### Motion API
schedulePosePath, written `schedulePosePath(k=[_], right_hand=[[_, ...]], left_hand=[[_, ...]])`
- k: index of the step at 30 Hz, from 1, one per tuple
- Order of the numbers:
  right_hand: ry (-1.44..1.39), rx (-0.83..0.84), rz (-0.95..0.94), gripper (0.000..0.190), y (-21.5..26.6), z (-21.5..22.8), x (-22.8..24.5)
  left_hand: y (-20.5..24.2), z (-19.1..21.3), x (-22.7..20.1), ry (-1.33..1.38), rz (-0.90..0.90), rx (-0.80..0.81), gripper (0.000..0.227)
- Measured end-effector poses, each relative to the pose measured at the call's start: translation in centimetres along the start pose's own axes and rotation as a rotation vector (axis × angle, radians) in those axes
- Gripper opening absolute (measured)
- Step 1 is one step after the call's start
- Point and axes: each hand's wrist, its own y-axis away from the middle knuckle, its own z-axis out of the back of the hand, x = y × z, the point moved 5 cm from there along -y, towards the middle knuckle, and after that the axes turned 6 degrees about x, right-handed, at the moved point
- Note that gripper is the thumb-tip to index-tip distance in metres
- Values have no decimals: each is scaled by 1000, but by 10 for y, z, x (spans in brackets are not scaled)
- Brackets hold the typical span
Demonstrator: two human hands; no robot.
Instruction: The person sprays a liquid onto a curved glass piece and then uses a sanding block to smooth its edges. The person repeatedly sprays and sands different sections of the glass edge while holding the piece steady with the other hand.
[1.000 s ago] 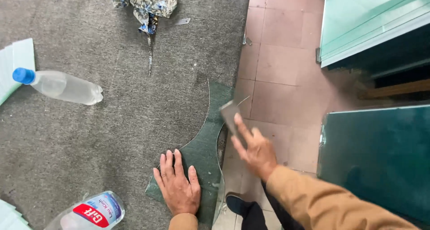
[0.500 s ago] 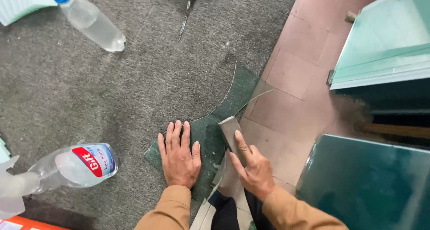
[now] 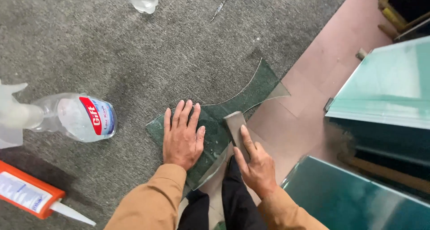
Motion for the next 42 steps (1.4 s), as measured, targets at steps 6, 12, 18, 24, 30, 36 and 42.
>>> schedulePosePath(k=[6, 12, 18, 24, 30, 36, 42], right_hand=[[-9, -225, 36, 69, -101, 41, -35], [-140, 44, 80, 74, 39, -18, 10], [-85, -44, 84, 70, -50, 12, -1], [-137, 13, 109, 75, 78, -32, 32], [-65, -46, 32, 75, 74, -40, 30], [58, 87, 54, 83, 172, -94, 54], [73, -59, 79, 77, 128, -70, 53]], left_hand=[[0, -8, 2, 9, 19, 40, 63], [-2, 0, 0, 18, -8, 48, 63], [-2, -8, 1, -40, -3, 128, 65], [-2, -20, 9, -103, -70, 181, 79], [-2, -7, 21, -155, -230, 155, 80], [-4, -6, 21, -171, -210, 198, 78], [-5, -2, 19, -197, -207, 234, 77]])
